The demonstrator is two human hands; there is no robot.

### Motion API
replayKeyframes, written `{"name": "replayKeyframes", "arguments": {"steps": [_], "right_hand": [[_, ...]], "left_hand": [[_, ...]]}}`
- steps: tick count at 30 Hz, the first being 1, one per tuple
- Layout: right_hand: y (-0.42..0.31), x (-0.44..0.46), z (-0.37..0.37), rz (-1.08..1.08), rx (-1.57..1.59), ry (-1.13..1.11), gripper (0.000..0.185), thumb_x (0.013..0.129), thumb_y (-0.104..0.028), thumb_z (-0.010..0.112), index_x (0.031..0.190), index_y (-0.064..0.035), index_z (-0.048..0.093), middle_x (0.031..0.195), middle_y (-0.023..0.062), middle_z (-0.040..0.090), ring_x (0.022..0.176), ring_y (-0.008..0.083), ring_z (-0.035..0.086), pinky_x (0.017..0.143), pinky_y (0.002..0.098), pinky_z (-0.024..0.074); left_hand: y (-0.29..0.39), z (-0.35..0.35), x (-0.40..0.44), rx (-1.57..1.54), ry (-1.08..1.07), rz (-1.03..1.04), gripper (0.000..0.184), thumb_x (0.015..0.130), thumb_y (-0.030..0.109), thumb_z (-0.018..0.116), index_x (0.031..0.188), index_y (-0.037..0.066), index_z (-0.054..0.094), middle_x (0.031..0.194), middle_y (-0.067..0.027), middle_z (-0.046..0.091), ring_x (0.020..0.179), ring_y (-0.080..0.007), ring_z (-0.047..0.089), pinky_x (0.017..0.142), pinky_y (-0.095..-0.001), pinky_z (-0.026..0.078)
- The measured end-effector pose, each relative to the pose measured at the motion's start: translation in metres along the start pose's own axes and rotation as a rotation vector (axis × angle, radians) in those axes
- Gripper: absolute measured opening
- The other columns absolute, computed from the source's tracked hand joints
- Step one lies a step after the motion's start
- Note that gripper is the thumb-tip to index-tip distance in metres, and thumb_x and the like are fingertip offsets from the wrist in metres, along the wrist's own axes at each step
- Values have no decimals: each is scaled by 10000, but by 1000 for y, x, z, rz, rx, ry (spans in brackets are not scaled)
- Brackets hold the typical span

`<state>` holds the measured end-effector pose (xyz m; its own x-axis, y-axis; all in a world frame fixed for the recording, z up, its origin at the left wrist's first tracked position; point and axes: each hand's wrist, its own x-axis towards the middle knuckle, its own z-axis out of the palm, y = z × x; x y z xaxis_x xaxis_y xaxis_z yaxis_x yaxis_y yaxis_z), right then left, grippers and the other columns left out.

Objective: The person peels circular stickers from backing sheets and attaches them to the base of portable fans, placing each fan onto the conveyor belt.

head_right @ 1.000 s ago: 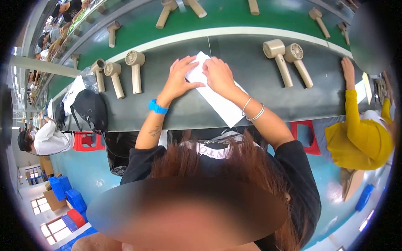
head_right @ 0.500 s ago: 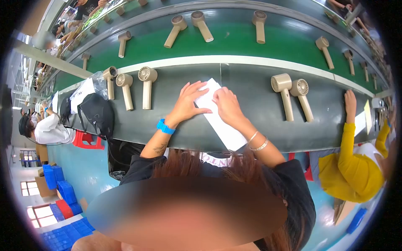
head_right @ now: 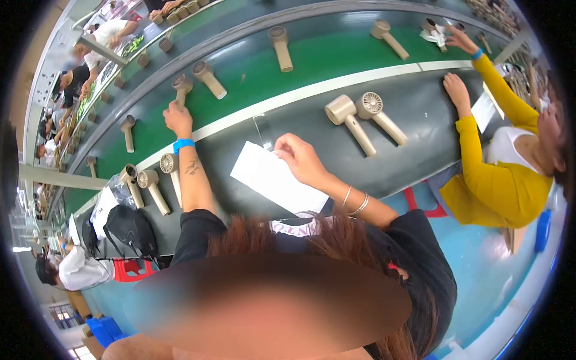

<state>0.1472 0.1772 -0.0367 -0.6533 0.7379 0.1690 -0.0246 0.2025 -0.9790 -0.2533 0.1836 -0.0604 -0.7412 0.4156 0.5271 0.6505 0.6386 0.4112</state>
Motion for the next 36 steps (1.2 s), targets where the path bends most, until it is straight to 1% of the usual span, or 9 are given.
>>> {"name": "replayKeyframes", "arguments": {"steps": [2, 5, 8, 12, 15, 17, 24, 27, 36], "right_hand": [[-1, -3, -12, 0, 94, 86, 103, 883, -21, 609, 964, -17, 545, 816, 36, 581, 762, 92, 583, 696, 246, 489], [-21, -4, -23, -35, 146, 130, 96, 880, -17, 609, 963, -5, 562, 835, 22, 585, 781, 69, 568, 702, 228, 480], [-41, -8, -27, -99, 2, 124, 78, 862, -17, 616, 931, 3, 586, 856, 58, 597, 758, 127, 582, 710, 273, 482], [-67, -19, -30, -167, -112, 107, 87, 847, -8, 624, 928, -1, 591, 867, 77, 597, 777, 159, 587, 713, 291, 473], [-83, -32, -27, -200, -46, 147, 90, 849, 11, 617, 932, -2, 585, 883, 71, 584, 815, 144, 582, 745, 279, 479], [-81, -42, -25, -221, 68, 141, 184, 859, 29, 612, 1026, 0, 541, 898, 65, 580, 879, 153, 594, 806, 289, 478], [-94, -61, -13, -169, 198, 50, 336, 870, 57, 606, 1134, -9, 409, 902, 82, 563, 975, 185, 606, 883, 332, 483], [-96, -65, -11, -158, 181, 45, 325, 871, 51, 607, 1130, 1, 418, 918, 87, 571, 940, 167, 614, 871, 317, 493], [-99, -68, -9, -129, 76, 46, 308, 858, 53, 608, 1116, 13, 445, 965, 88, 585, 903, 138, 621, 832, 302, 521]], "left_hand": [[2, -19, 6, -210, 146, 204, 342, 773, 133, 697, 1095, 61, 605, 1076, -175, 589, 948, -347, 589, 814, -462, 468], [36, -81, -3, -402, 260, 314, 311, 734, 121, 772, 994, 10, 643, 975, -139, 623, 809, -257, 617, 698, -358, 501], [84, -144, -60, -611, 175, 258, 349, 711, 129, 819, 990, 6, 649, 900, -102, 639, 709, -193, 594, 611, -289, 489], [112, -185, -151, -673, 26, 442, 354, 673, 95, 849, 964, 21, 663, 916, -93, 656, 723, -163, 600, 543, -251, 472], [126, -197, -202, -773, -116, 404, 383, 657, 60, 848, 994, 27, 670, 959, -108, 670, 790, -185, 637, 576, -268, 515], [133, -192, -221, -935, -205, 326, 408, 645, 40, 847, 1016, 24, 676, 978, -118, 672, 825, -194, 656, 604, -271, 548], [132, -201, -248, -1292, -508, 156, 419, 682, -68, 779, 1080, -14, 659, 1112, -124, 621, 917, -197, 667, 717, -287, 603], [128, -207, -250, -1322, -617, 158, 417, 707, -105, 739, 1106, -36, 643, 1169, -147, 586, 956, -236, 665, 766, -320, 611], [127, -209, -252, -1443, -783, 46, 460, 736, -112, 712, 1180, -60, 599, 1251, -173, 539, 921, -218, 654, 750, -292, 597]]}}
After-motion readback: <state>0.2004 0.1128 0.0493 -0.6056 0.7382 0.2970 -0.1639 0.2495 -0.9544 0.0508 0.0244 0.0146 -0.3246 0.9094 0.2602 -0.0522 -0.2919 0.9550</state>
